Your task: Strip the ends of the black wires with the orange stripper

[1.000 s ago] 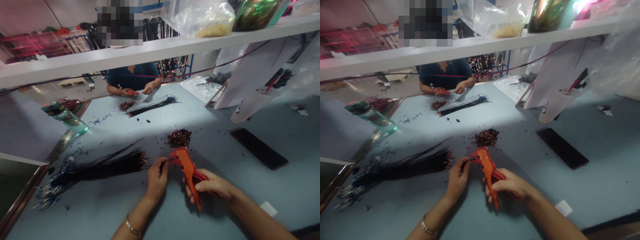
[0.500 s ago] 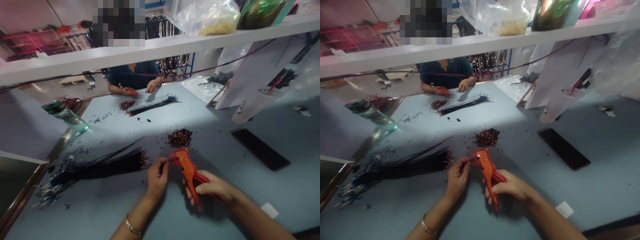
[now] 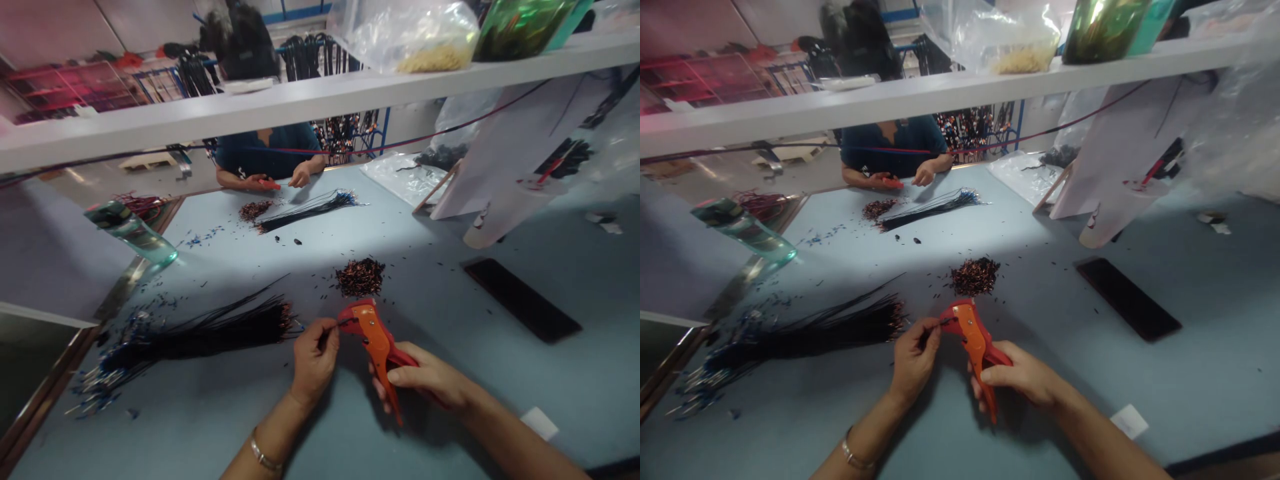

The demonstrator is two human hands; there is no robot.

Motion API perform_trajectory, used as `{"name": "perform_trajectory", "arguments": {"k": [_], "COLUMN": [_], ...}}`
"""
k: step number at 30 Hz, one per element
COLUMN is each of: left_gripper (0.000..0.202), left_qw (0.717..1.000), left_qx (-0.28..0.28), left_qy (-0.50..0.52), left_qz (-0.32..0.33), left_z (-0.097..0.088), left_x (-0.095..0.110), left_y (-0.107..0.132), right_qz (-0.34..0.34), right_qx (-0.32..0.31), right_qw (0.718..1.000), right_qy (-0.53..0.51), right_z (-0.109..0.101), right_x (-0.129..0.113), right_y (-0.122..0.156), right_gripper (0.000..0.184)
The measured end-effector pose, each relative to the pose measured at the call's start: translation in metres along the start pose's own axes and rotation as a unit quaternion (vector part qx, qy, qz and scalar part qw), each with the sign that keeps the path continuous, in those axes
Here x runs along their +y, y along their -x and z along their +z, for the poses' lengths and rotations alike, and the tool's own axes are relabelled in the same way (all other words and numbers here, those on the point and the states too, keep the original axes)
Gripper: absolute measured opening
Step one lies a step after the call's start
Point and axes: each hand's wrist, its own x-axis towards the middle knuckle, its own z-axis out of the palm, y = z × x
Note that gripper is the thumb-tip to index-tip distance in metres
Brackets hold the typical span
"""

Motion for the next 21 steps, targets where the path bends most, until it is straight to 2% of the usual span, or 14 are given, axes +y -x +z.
{"name": "perform_trajectory", "arguments": {"k": [7, 11, 21], "left_gripper": [0.019, 0.020, 0.020], "left_qw": [1.000, 0.999, 1.000], "left_qx": [0.001, -0.001, -0.007], "left_qy": [0.017, 0.023, 0.011], "left_qz": [-0.012, -0.022, 0.000], "left_z": [-0.0009, -0.0016, -0.0042], "left_x": [0.0003, 0.0016, 0.0024], "left_y": [0.0009, 0.0006, -0.0016], "right_qz": [0.009, 0.005, -0.006], "right_qx": [0.053, 0.056, 0.046], "right_qw": [0.998, 0.997, 0.996], "right_qy": [0.028, 0.044, 0.072], "right_z": [0.0066, 0.0080, 0.0078], "right_x": [0.0066, 0.0076, 0.0063], "right_y": [0.0000, -0.0001, -0.0016], "right_gripper": [0.037, 0.037, 0.039]}}
